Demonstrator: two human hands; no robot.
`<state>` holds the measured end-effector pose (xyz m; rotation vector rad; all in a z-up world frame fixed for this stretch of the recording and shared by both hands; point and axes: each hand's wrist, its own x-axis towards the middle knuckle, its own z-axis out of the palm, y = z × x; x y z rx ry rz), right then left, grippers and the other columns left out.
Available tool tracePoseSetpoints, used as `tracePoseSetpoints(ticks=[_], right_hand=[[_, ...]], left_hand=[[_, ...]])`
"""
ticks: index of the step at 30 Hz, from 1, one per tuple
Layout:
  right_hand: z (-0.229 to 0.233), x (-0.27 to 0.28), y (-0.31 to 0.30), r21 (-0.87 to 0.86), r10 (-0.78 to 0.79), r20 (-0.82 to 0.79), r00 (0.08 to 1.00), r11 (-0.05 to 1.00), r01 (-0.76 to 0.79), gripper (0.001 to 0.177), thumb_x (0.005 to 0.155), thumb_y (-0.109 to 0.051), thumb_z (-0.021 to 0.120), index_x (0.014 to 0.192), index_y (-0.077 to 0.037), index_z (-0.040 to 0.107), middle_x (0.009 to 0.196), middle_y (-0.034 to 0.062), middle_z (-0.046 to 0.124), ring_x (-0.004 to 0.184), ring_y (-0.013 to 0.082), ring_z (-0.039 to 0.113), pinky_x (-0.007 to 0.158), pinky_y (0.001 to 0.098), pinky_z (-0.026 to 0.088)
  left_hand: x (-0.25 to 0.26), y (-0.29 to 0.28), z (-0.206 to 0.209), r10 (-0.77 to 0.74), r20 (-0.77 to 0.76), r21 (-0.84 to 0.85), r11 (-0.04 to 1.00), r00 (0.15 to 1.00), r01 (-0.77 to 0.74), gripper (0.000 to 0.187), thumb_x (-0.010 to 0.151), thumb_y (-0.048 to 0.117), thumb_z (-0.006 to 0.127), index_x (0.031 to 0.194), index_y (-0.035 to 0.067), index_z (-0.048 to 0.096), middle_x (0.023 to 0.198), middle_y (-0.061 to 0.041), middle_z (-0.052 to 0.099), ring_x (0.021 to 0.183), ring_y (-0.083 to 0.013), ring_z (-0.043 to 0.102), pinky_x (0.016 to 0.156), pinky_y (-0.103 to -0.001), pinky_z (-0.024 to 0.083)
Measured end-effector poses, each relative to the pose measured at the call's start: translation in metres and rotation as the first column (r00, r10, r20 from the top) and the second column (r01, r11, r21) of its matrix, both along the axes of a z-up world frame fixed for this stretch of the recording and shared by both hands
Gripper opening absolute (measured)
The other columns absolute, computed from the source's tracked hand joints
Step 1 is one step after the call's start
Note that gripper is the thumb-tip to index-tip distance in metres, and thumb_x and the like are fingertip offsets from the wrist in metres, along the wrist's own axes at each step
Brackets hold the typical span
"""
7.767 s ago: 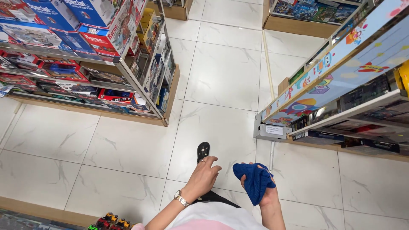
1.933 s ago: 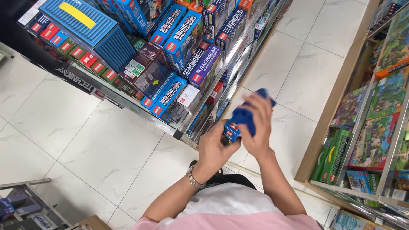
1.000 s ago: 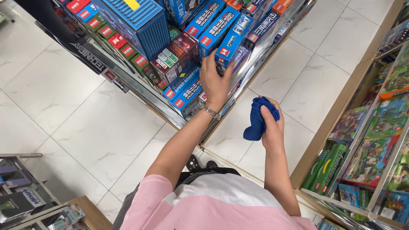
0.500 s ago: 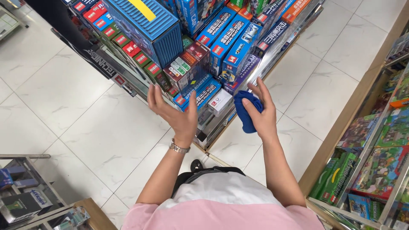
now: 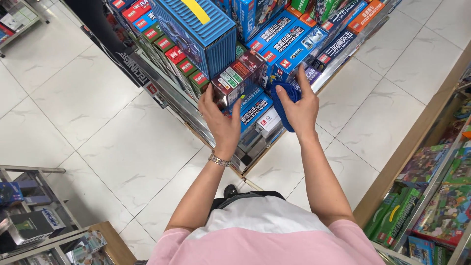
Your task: Cleaning and dusting books and toy boxes on library shelves using a cloth.
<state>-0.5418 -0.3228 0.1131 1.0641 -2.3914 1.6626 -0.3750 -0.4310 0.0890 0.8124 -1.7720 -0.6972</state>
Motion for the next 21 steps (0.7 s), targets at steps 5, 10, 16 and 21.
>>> tracePoseSetpoints(ticks=[5,10,16,21], right_hand=[[0.002,0.003,0.006,0.032,0.019,-0.008,1.000,0.999,-0.018,0.079,0.091,-0.024,0.082,0.158,-0.012,0.043,0.140,0.0177,0.068,0.125,0.0264,0.070,0.104,0.0364,0.055],[-0.008,-0.001,0.013,0.050,0.075,-0.028,0.997,0.996,-0.073,0.078,0.092,-0.021,0.082,0.160,-0.014,0.044,0.142,0.0200,0.067,0.134,0.0302,0.064,0.108,0.0399,0.053],[-0.002,0.001,0.013,0.127,-0.004,0.054,0.999,0.992,-0.003,0.078,0.090,-0.030,0.083,0.156,-0.012,0.044,0.135,0.0175,0.071,0.124,0.0283,0.071,0.102,0.0391,0.055],[-0.008,-0.003,0.019,0.128,-0.028,0.023,0.999,0.991,0.024,0.079,0.092,-0.033,0.082,0.157,-0.011,0.043,0.136,0.0204,0.069,0.124,0.0304,0.070,0.105,0.0424,0.053]], left_hand=[[0.003,0.002,0.000,-0.018,-0.020,0.019,1.000,1.000,0.018,0.079,0.093,0.017,0.080,0.155,0.002,0.034,0.144,-0.020,0.038,0.137,-0.0341,0.043,0.110,-0.043,0.047],[0.010,0.007,0.002,-0.054,-0.054,0.059,0.997,0.997,0.057,0.075,0.094,0.018,0.081,0.154,0.004,0.038,0.140,-0.018,0.040,0.135,-0.0306,0.047,0.112,-0.043,0.048],[0.014,-0.002,0.000,-0.039,-0.016,0.005,0.999,0.999,0.039,0.077,0.093,0.017,0.082,0.154,0.003,0.037,0.140,-0.019,0.040,0.135,-0.0329,0.045,0.110,-0.044,0.047],[0.016,-0.007,-0.003,-0.044,0.027,-0.017,0.999,0.999,0.045,0.079,0.097,0.018,0.080,0.158,0.005,0.031,0.144,-0.017,0.039,0.135,-0.0295,0.049,0.110,-0.042,0.050]])
